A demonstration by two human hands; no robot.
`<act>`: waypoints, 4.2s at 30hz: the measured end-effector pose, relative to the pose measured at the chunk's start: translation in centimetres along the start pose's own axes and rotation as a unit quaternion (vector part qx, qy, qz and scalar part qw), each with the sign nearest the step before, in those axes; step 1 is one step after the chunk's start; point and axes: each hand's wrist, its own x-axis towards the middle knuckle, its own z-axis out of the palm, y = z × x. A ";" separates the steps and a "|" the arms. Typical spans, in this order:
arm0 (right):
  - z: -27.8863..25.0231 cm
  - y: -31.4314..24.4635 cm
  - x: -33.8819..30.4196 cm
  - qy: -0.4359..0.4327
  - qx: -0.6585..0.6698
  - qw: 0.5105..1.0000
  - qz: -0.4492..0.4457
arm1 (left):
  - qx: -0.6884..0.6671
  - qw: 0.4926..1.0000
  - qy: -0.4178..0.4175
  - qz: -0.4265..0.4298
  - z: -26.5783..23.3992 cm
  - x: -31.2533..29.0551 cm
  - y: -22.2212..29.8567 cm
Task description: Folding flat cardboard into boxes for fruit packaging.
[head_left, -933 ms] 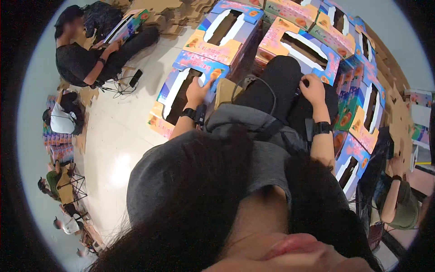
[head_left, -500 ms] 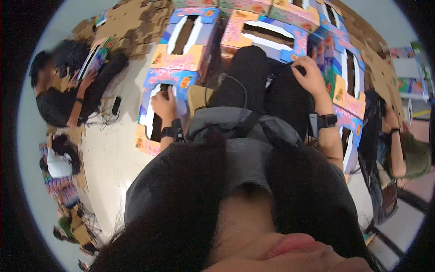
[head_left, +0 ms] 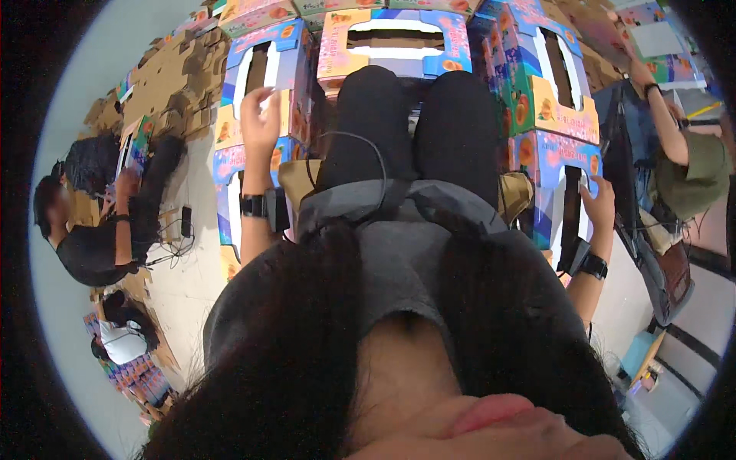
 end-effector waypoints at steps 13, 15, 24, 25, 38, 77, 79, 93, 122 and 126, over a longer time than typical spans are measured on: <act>4.5 5.9 -11.3 -0.119 -0.103 0.951 0.266 | -0.096 0.942 -0.279 0.162 10.3 -0.7 11.1; 4.4 6.0 -11.5 -0.180 -0.023 0.932 0.312 | -0.009 0.935 -0.281 0.215 11.1 -1.9 9.2; 3.8 1.8 -10.8 -0.074 -0.109 0.931 0.340 | 0.074 0.931 -0.263 0.241 10.6 -3.0 9.7; 3.7 1.5 -10.8 -0.077 -0.122 0.925 0.351 | 0.072 0.932 -0.260 0.243 10.5 -3.0 9.8; -1.2 0.5 -4.8 -0.399 -0.185 0.803 0.402 | -0.143 0.943 -0.280 0.110 8.8 -2.9 10.1; 19.3 -28.5 25.5 -0.388 0.200 0.891 0.125 | 0.237 0.940 -0.202 -0.140 17.9 3.3 -4.5; 19.3 -27.5 24.7 -0.328 0.270 0.898 0.113 | 0.204 0.934 -0.194 -0.222 17.8 2.7 -4.9; 21.0 -24.6 23.2 -0.413 0.516 0.723 0.202 | -0.293 0.873 -0.115 -0.373 17.4 2.9 -9.4; 22.9 -24.5 22.7 -0.355 0.648 0.627 0.248 | -0.206 0.893 -0.042 -0.399 18.5 1.8 -10.0; 25.5 -23.2 23.2 -0.338 0.632 0.634 0.289 | -0.155 0.893 -0.060 -0.417 19.0 1.3 -12.3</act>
